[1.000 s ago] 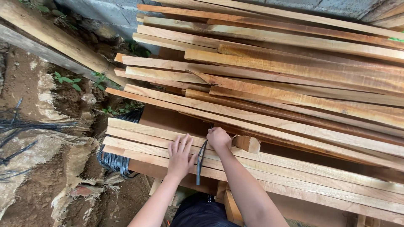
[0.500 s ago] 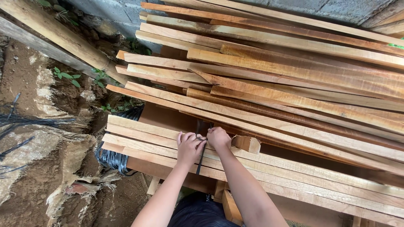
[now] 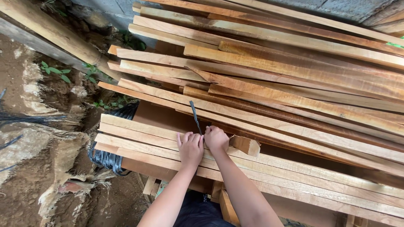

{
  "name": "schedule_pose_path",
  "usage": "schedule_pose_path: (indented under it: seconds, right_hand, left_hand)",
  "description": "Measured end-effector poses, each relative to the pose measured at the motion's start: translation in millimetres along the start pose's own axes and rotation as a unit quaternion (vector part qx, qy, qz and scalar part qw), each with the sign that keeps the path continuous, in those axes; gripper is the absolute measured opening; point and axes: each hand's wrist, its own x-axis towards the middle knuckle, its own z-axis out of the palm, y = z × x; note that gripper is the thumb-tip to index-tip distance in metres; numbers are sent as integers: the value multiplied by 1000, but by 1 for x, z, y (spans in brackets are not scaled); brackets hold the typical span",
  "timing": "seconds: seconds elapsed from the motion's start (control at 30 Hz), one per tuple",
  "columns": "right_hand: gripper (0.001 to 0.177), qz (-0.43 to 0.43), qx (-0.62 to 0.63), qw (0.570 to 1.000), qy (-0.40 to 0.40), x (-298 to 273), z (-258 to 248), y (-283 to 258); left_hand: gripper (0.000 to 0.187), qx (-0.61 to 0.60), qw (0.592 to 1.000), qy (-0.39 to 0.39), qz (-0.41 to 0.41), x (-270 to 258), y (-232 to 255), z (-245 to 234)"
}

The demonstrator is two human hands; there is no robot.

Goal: The person gathers several thin wooden planks and secures them into a bundle using a black strap. They wrap the strap around the wood and tie it tightly to hold the planks together, then adjust the bundle on the wooden rack.

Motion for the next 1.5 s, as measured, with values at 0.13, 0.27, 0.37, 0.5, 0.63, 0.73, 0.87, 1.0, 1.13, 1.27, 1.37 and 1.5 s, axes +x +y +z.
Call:
schedule_pose_path:
  seconds: [0.13,0.27,0.37,0.5,0.63,0.73,0.87,1.0,1.13,1.27,1.37,1.5]
  right_hand:
    - [37,3,-4,1000,15,6,7,6]
    - [36,-5,6,1000,2,6,6,3]
    - [37,-15,21,999,-21,7,2,8]
    - [44,-49,102,991,-74,21,13,29]
    - [40,-98,76,985,-122,18,8,36]
    - [27,-104,125,981,-105,21,15,44]
    - [36,-94,134,982,-92,12,3,38]
    - [39,-74,115,987,-89,28,19,39]
    - [36,-84,152,982,-76,26,23,37]
    - [30,-132,279,949,-63,-4,1,35]
    - [31,-173,340,921,-83,-21,-14,28]
    - [33,-174,339,918,-106,3,3,34]
  left_hand:
    - [27,-10,1000,-14,21,7,-4,-1]
    - [30,-30,997,-30,62,20,-7,-8]
    - [31,-30,997,-38,55,21,-4,-11]
    - [33,-38,998,-44,40,17,-4,-11]
    - [31,-45,997,-45,42,22,-2,-17]
    - [30,-53,997,-41,48,15,-5,-13]
    - [30,-103,992,-28,62,18,-6,-19]
    - [25,-156,985,-33,59,20,-3,-32]
    - [25,-206,977,-46,42,15,-9,-29]
    - [24,-232,972,-40,21,15,-2,-33]
    - [26,-259,965,-48,4,14,-6,-35]
    - [26,-271,961,-55,0,12,2,-41]
